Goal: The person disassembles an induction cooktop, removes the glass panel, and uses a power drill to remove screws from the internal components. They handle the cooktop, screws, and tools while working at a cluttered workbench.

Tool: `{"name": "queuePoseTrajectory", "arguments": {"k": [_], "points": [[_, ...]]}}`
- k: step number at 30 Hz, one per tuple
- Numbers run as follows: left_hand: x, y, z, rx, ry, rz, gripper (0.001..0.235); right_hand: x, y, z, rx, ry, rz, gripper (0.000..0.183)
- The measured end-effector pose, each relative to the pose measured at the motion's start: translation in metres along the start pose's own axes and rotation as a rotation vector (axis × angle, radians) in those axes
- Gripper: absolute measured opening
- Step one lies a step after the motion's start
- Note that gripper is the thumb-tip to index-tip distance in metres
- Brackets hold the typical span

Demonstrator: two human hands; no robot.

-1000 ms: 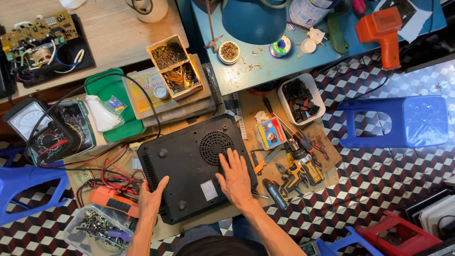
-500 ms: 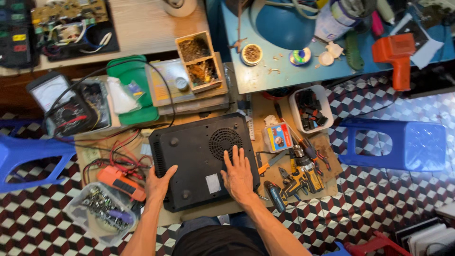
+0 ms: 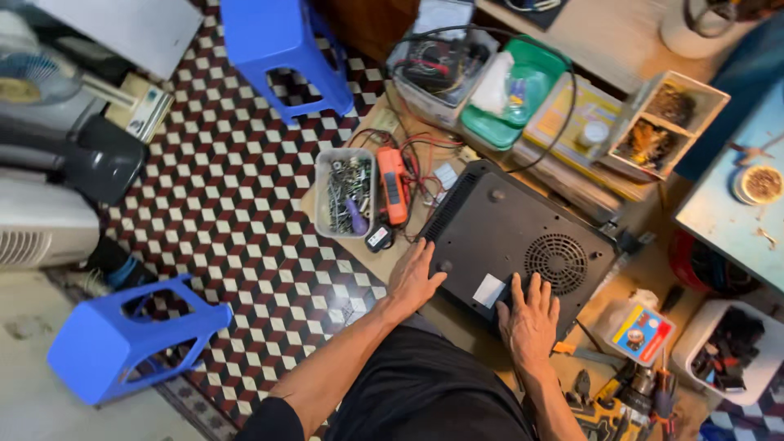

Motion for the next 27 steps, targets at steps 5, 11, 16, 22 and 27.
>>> {"name": "queuePoseTrajectory", "arguments": {"k": [5,11,16,22,27], "points": [[0.031,0.007,-0.076,0.004,0.334,-0.173,0.050,-0.007,-0.017,0.004,0.056,-0.001,-0.060,0.071],[0.131,0.049,-0.106,-0.452,0.643,-0.371,0.043,-0.015,-0.021,0.007,0.081,0.026,-0.050,0.078],[0.219,0.094,-0.051,-0.489,0.570,-0.334,0.066,0.004,-0.004,0.011,0.036,-0.086,0.097,0.073],[0.266,0.134,0.031,0.002,0.416,-0.277,0.049,0.079,-0.007,0.008,0.184,-0.318,0.602,0.063],[0.274,0.157,0.055,0.178,0.582,-0.221,0.057,0.136,-0.014,0.017,-0.021,-0.223,0.540,0.057]]}}
Point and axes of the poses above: each hand's wrist, its own z-axis towards the middle knuckle, its own y-axis out of the back of the hand, x = y × z, the point moved 1 cm from there along z, towards the middle knuckle, and after that the axes turned 14 degrees about x, right-handed, at the moved point
